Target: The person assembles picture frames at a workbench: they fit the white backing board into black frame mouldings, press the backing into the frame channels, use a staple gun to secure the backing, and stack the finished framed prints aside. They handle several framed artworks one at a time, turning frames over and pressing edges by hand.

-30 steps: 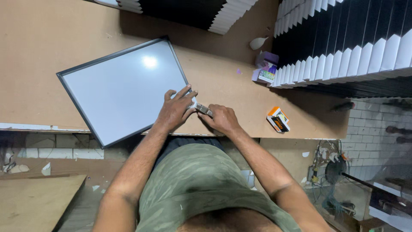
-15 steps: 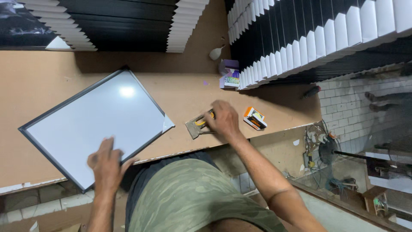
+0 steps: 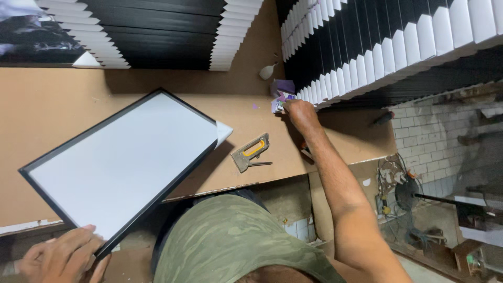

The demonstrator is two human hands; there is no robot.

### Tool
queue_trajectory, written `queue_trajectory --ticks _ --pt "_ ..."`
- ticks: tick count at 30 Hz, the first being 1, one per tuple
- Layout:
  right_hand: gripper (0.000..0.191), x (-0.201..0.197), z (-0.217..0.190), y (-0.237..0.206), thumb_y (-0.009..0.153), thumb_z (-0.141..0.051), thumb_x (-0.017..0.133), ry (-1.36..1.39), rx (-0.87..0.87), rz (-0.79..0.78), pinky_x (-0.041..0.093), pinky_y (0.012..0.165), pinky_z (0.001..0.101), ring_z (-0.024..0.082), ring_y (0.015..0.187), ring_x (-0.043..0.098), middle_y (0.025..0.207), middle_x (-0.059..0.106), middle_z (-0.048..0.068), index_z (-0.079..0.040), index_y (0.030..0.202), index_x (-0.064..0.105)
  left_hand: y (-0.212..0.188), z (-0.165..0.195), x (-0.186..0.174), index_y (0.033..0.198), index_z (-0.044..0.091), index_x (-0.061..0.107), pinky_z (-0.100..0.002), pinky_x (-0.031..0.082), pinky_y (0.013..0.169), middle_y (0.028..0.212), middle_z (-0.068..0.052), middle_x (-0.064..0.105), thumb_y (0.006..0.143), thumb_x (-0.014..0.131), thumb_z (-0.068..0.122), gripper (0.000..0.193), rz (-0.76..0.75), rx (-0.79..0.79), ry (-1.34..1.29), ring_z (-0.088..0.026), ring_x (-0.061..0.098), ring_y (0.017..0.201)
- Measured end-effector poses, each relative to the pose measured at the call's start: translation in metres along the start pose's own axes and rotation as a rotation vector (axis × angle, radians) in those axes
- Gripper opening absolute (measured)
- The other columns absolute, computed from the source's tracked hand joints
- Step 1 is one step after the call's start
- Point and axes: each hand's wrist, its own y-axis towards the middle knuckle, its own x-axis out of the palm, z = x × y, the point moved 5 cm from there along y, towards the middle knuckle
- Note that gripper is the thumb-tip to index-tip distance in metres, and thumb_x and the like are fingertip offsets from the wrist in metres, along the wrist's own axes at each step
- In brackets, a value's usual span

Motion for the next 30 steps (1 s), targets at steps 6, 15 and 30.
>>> queue_trajectory --ticks 6,15,30 --pt "0.025 -0.011 -0.013 -0.001 0.078 0.006 0.062 -0.048 -0.038 0.073 0.057 0.071 0.0461 0.036 0.082 0.071 0.091 0.072 0.016 -0.006 0.095 0.073 0.044 0.036 -0.096 0.114 0.012 0.068 -0.037 0.052 0.088 0.103 -0.003 0.07 0.084 0.08 0.022 0.034 0.297 0.065 -0.356 -0.018 0.069 0.098" --pt "0.01 -0.017 -0.019 0.005 0.085 -0.014 0.072 -0.178 0.232 -0.036 0.054 0.065 0.0487 0.039 0.075 0.07 0.08 0.07 0.021 -0.005 0.08 0.075 0.118 0.082 -0.161 0.126 0.01 0.071 -0.029 0.058 0.078 0.113 -0.013 0.061 0.096 0.075 0.005 0.031 0.503 -0.101 -0.61 -0.019 0.069 0.096" --pt "0.026 -0.201 -0.265 0.002 0.096 0.012 0.073 1.312 -0.206 0.436 0.06 0.086 0.0263 0.014 0.093 0.071 0.103 0.072 0.012 0.006 0.119 0.064 0.199 0.119 -0.173 0.133 0.008 0.062 -0.038 0.057 0.09 0.121 -0.009 0.071 0.085 0.087 0.034 0.06 0.526 0.298 -0.585 -0.027 0.069 0.107"
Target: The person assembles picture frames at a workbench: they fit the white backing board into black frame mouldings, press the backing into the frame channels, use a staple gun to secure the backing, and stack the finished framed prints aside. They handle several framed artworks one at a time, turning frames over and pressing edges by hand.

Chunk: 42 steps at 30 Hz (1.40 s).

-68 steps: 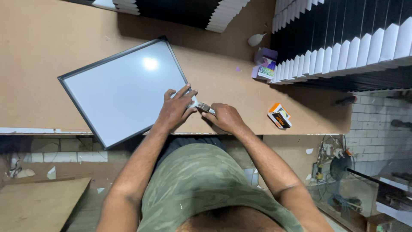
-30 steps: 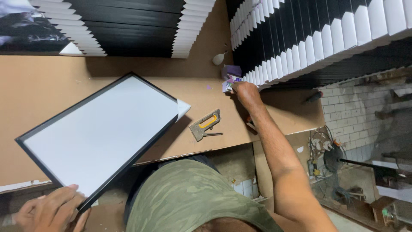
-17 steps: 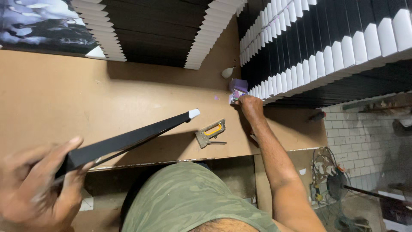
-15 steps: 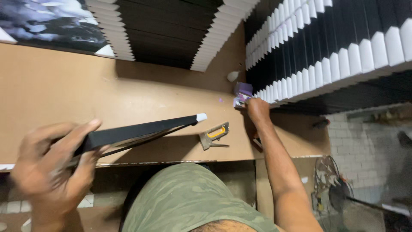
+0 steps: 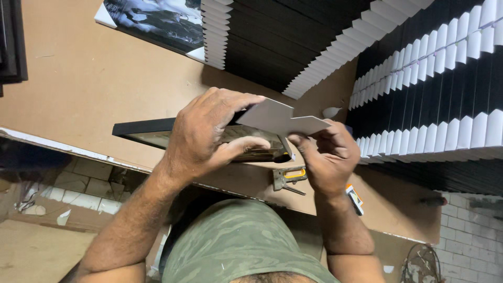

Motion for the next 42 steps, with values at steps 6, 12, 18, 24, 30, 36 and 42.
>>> queue_trajectory --ticks 6,12,18,24,30,36,42 --pt "0.031 0.009 0.011 -0.004 0.093 0.018 0.072 -0.03 -0.003 -0.118 0.06 0.089 0.0264 0.014 0.097 0.07 0.108 0.07 0.011 0.007 0.122 0.067 -0.003 0.003 0.002 0.134 0.007 0.055 -0.037 0.06 0.092 0.118 -0.01 0.07 0.084 0.075 0.003 0.054 0.038 -0.009 -0.01 -0.025 0.069 0.106" --pt "0.028 0.003 0.013 -0.011 0.093 0.018 0.068 0.053 0.021 -0.126 0.062 0.093 0.029 0.016 0.102 0.071 0.112 0.07 0.011 0.005 0.118 0.066 -0.007 0.008 0.007 0.12 0.011 0.057 -0.029 0.059 0.08 0.12 -0.018 0.056 0.091 0.085 0.006 0.041 0.071 0.015 -0.048 -0.021 0.064 0.1" --pt "0.032 -0.011 0.008 -0.015 0.086 0.002 0.081 -0.012 -0.028 -0.219 0.055 0.086 0.0267 0.015 0.097 0.068 0.103 0.069 0.011 0.003 0.115 0.068 -0.013 0.029 0.014 0.112 0.006 0.068 -0.036 0.06 0.083 0.111 -0.008 0.067 0.088 0.084 0.005 0.029 -0.058 0.059 0.017 -0.024 0.068 0.099" --pt "0.027 -0.005 0.057 0.0 0.104 -0.022 0.07 0.506 0.474 -0.666 0.049 0.071 0.025 0.01 0.076 0.062 0.084 0.07 0.006 0.003 0.095 0.074 -0.01 0.062 0.036 0.119 0.003 0.065 -0.037 0.057 0.081 0.102 -0.007 0.066 0.087 0.086 0.008 0.039 -0.155 0.021 0.018 -0.024 0.067 0.093" --pt "0.031 -0.019 0.089 -0.025 0.105 -0.025 0.067 0.384 0.605 -0.649 0.045 0.066 0.0305 0.013 0.073 0.057 0.081 0.064 0.004 0.003 0.092 0.07 0.007 0.082 0.054 0.12 0.008 0.072 -0.038 0.05 0.065 0.084 -0.009 0.057 0.082 0.086 0.013 0.041 -0.288 -0.097 0.135 -0.024 0.057 0.075" --pt "0.019 -0.082 0.119 -0.057 0.093 -0.019 0.074 -0.755 -0.034 -0.233 0.045 0.087 0.0431 0.03 0.098 0.062 0.099 0.066 0.011 -0.005 0.103 0.067 -0.008 0.078 0.034 0.121 0.005 0.071 -0.038 0.05 0.069 0.093 -0.008 0.06 0.087 0.082 0.011 0.036 -0.104 -0.208 0.332 -0.024 0.057 0.082" --pt "0.057 -0.105 0.184 -0.145 0.066 -0.025 0.084 -0.844 0.009 -0.598 0.044 0.085 0.0491 0.04 0.098 0.057 0.105 0.062 0.021 0.001 0.112 0.063 -0.108 0.028 0.152 0.102 0.002 0.071 -0.046 0.044 0.073 0.087 -0.013 0.059 0.078 0.082 0.013 0.028 -0.23 -0.411 0.292 -0.033 0.057 0.082"
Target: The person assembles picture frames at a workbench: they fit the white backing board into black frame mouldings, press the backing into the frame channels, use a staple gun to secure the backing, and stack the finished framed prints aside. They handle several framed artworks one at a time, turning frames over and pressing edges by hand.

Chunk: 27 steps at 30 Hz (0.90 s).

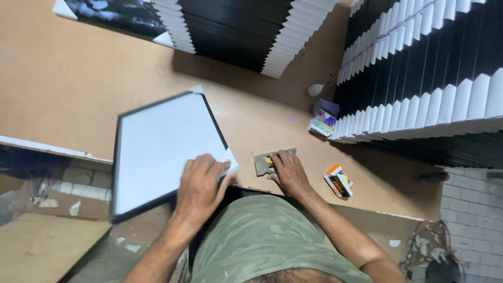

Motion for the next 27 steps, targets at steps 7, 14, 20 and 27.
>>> queue_trajectory --ticks 7,14,20,27 --pt "0.037 0.051 0.03 0.005 0.075 -0.033 0.075 -0.129 0.207 -0.437 0.05 0.084 0.0477 0.037 0.096 0.064 0.095 0.066 0.017 -0.004 0.096 0.07 -0.022 -0.07 0.13 0.098 0.005 0.068 -0.043 0.043 0.073 0.082 -0.01 0.055 0.084 0.079 0.006 0.018 0.153 -0.027 0.05 -0.03 0.058 0.08" --pt "0.04 0.061 0.002 0.039 0.092 -0.046 0.067 0.081 0.199 -0.519 0.051 0.075 0.0533 0.042 0.085 0.067 0.085 0.071 0.02 -0.005 0.092 0.069 -0.03 -0.102 0.122 0.095 0.005 0.068 -0.049 0.042 0.097 0.131 -0.015 0.065 0.081 0.079 0.022 0.025 0.081 0.009 -0.017 -0.03 0.055 0.125" --pt "0.044 0.072 -0.037 0.058 0.093 -0.047 0.068 0.077 0.174 -0.51 0.051 0.072 0.0513 0.043 0.081 0.067 0.081 0.069 0.021 -0.003 0.089 0.065 -0.03 -0.115 0.122 0.098 0.007 0.07 -0.05 0.035 0.114 0.15 -0.006 0.057 0.087 0.078 0.022 0.02 -0.069 -0.022 -0.098 -0.024 0.04 0.148" --pt "0.041 0.081 -0.043 0.064 0.09 -0.047 0.07 0.108 0.173 -0.373 0.053 0.064 0.0505 0.039 0.071 0.069 0.076 0.07 0.017 -0.007 0.084 0.069 -0.035 -0.116 0.123 0.098 0.009 0.071 -0.049 0.035 0.114 0.149 -0.005 0.058 0.089 0.076 0.025 0.019 -0.053 -0.049 -0.08 -0.022 0.04 0.148"
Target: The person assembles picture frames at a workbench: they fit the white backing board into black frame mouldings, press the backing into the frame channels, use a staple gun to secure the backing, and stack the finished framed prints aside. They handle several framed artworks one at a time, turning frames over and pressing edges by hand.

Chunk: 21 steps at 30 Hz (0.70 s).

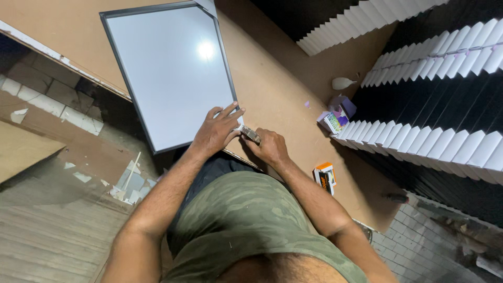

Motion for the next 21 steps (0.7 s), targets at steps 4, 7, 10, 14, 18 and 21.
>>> queue_trajectory --ticks 4,7,10,14,18,21 --pt "0.042 -0.001 0.003 -0.01 0.089 -0.048 0.072 -0.059 -0.001 0.081 0.054 0.065 0.0497 0.037 0.072 0.07 0.076 0.07 0.016 -0.006 0.083 0.07 0.0 0.003 0.002 0.102 0.01 0.071 -0.049 0.035 0.114 0.152 -0.003 0.056 0.089 0.078 0.026 0.022 -0.033 -0.011 0.025 -0.021 0.04 0.149" --pt "0.048 -0.013 0.015 -0.033 0.086 -0.051 0.075 -0.135 0.014 0.187 0.054 0.066 0.0491 0.036 0.077 0.069 0.079 0.069 0.016 -0.004 0.085 0.069 -0.012 0.002 -0.006 0.117 0.008 0.07 -0.05 0.035 0.111 0.156 -0.011 0.049 0.079 0.081 0.029 0.045 0.002 0.014 0.086 -0.026 0.039 0.148" --pt "0.048 -0.039 0.044 -0.054 0.086 -0.05 0.076 -0.153 0.045 0.295 0.055 0.072 0.0471 0.035 0.085 0.069 0.088 0.069 0.016 -0.003 0.092 0.07 -0.048 -0.018 -0.021 0.111 0.009 0.069 -0.054 0.032 0.114 0.156 -0.017 0.048 0.072 0.086 0.033 0.049 -0.019 -0.198 0.22 -0.031 0.04 0.149" --pt "0.044 -0.092 0.106 -0.066 0.087 -0.031 0.076 -0.413 0.077 0.642 0.054 0.078 0.0481 0.039 0.093 0.064 0.102 0.067 0.021 0.004 0.111 0.065 -0.117 -0.037 -0.051 0.102 0.012 0.067 -0.053 0.033 0.115 0.146 -0.012 0.058 0.085 0.083 0.016 0.023 -0.025 -0.314 0.539 -0.03 0.046 0.148" --pt "0.029 -0.114 0.169 -0.054 0.085 -0.005 0.069 -0.552 0.127 0.483 0.057 0.073 0.0447 0.04 0.092 0.067 0.106 0.067 0.025 0.008 0.111 0.065 -0.138 -0.033 -0.068 0.107 0.02 0.071 -0.048 0.032 0.123 0.143 0.0 0.061 0.097 0.078 0.006 0.019 -0.107 -0.334 0.704 -0.017 0.049 0.148" --pt "0.005 -0.119 0.194 -0.056 0.092 0.0 0.068 -0.484 0.166 0.385 0.056 0.074 0.0465 0.037 0.088 0.07 0.097 0.07 0.02 -0.001 0.097 0.07 -0.13 -0.004 -0.103 0.103 0.014 0.072 -0.052 0.034 0.119 0.124 0.001 0.067 0.077 0.081 0.011 0.027 -0.09 -0.283 0.414 -0.014 0.059 0.133"
